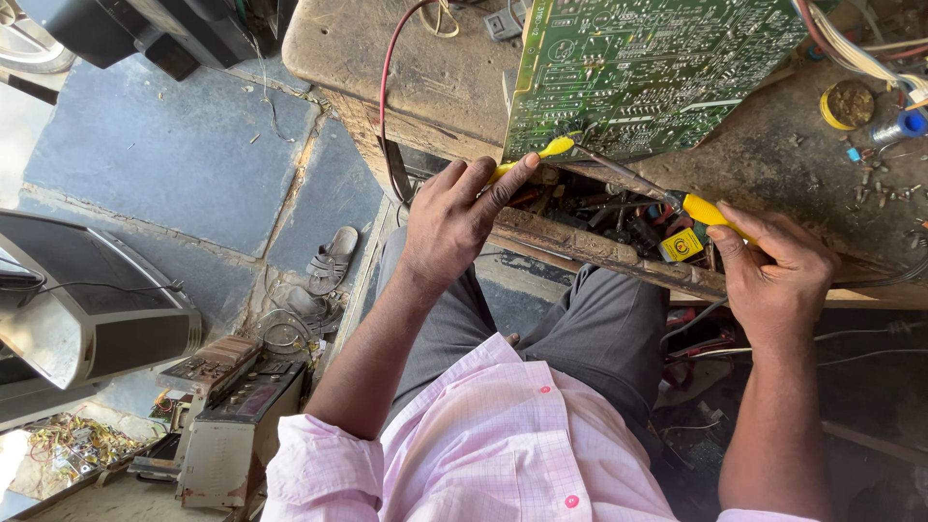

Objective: The person uses a soldering iron in the right hand and a yellow-handled tool in the left hand to work on a green circuit board placed on a wooden workbench. The person repeatedly applies heat and manipulates small components on the board throughout the clip.

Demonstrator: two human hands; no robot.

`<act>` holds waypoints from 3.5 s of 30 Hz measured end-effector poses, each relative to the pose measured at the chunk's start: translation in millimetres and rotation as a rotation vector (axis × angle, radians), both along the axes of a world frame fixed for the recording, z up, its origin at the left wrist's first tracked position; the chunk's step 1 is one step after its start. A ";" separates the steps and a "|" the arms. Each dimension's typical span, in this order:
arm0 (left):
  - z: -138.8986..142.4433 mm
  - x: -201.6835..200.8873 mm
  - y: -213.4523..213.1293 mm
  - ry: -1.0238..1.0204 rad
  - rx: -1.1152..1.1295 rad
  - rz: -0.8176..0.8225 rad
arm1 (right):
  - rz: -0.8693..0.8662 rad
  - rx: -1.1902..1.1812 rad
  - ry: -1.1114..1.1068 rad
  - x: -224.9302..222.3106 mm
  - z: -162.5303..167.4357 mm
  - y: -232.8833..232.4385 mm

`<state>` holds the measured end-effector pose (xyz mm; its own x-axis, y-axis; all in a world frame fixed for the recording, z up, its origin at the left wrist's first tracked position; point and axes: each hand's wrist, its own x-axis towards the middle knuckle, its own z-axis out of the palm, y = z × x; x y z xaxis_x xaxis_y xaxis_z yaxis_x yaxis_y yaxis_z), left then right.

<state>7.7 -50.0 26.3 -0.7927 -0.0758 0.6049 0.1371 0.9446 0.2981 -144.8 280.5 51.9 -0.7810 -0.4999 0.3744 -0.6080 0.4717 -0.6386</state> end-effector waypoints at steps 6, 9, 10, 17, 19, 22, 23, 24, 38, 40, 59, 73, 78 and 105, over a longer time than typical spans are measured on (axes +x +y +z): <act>-5.2 -0.5 -2.0 0.002 0.040 -0.019 | 0.011 0.000 0.031 1.6 0.7 -1.7; 2.3 -2.3 -1.8 -0.022 0.064 -0.036 | 0.041 -0.040 0.033 0.2 -4.1 0.8; 6.9 -2.6 -1.0 -0.031 0.063 -0.025 | 0.043 -0.036 0.047 -1.0 -6.6 3.1; 41.6 9.8 -5.2 -0.466 0.156 0.010 | 0.027 -0.461 0.083 -7.6 -23.7 37.9; 42.5 13.1 -7.1 -0.250 0.102 -0.030 | 0.050 -0.557 0.074 -7.9 -28.7 40.4; 35.4 10.8 -3.8 -0.135 0.077 -0.019 | -0.001 -0.508 0.031 -0.8 -31.7 36.3; 32.1 11.6 -1.7 -0.127 0.106 -0.028 | -0.048 -0.467 0.036 4.2 -30.6 34.8; 29.2 9.4 -2.7 -0.105 0.122 -0.038 | -0.091 -0.440 0.055 3.1 -28.9 29.4; 12.7 20.7 1.3 -0.276 0.273 -0.209 | 0.034 -0.179 0.140 13.6 -16.0 6.2; 7.0 26.9 -0.6 -0.142 0.388 -0.241 | 0.034 -0.175 0.096 14.9 -20.9 10.7; -14.1 43.1 4.1 -0.191 0.699 -0.166 | 0.016 -0.083 0.119 6.0 -24.8 8.0; -0.4 29.6 3.9 0.008 0.604 -0.067 | 0.042 -0.053 0.021 1.9 -17.8 -2.0; 2.2 19.4 6.0 0.101 0.434 -0.043 | 0.057 -0.047 0.095 1.4 -21.1 -2.0; 15.9 7.2 2.7 -0.574 0.148 0.018 | -0.058 -0.370 0.158 12.6 -55.6 26.0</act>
